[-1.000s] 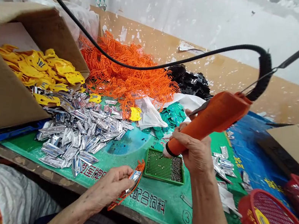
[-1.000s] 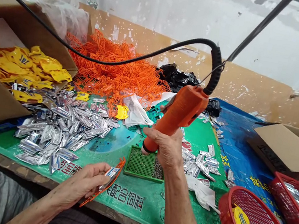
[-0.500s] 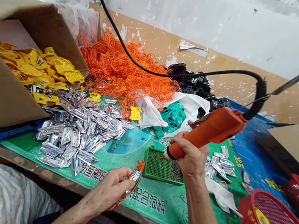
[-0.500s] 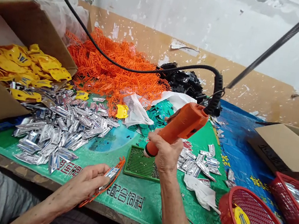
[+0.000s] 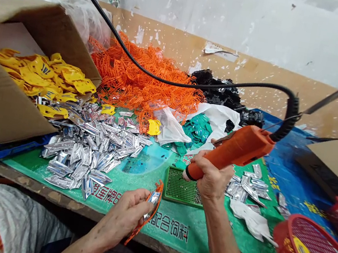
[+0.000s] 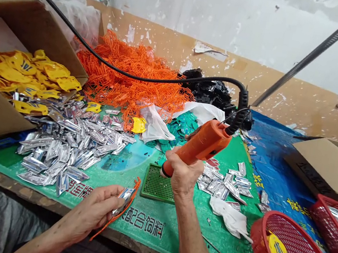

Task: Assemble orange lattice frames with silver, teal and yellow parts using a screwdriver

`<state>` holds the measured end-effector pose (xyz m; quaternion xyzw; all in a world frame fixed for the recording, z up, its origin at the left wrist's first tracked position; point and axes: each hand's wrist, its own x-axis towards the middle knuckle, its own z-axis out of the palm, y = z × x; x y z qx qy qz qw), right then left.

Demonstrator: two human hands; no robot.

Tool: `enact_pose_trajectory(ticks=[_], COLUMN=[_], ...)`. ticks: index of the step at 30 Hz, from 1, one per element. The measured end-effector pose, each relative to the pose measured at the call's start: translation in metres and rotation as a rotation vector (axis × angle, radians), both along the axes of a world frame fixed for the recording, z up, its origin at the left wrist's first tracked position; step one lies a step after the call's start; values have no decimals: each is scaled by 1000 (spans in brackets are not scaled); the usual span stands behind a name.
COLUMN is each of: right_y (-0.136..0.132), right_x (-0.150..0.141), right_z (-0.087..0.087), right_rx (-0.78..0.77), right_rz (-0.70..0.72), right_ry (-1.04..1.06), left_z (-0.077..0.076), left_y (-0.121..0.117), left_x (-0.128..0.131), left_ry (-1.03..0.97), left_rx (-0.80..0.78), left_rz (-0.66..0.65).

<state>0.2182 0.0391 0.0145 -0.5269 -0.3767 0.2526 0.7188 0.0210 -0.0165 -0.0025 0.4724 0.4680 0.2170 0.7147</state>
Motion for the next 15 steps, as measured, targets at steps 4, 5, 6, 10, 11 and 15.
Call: enact_pose_trajectory(ticks=[4,5,6,10,11,15], right_y=[1,2,2,2,3,3], right_x=[1,1,1,-1,-1,-3], right_z=[-2,-2,-2,-2,-2,-1], right_rx=[4,2,1,7,8,11], right_rz=[-1,-1,-2,-10,-11,-19], right_ry=[4,4,5,10,11,19], left_z=[-5,-6,-6,-7,-7,-8], left_y=[2,2,3,2,2,2], left_x=[1,1,1,0,0,1], left_ry=[-23,-35,-43,-38,-33,-35], left_rx=[23,34,41,41,40,47], left_rz=[-3,-7,-10,-4,2,28])
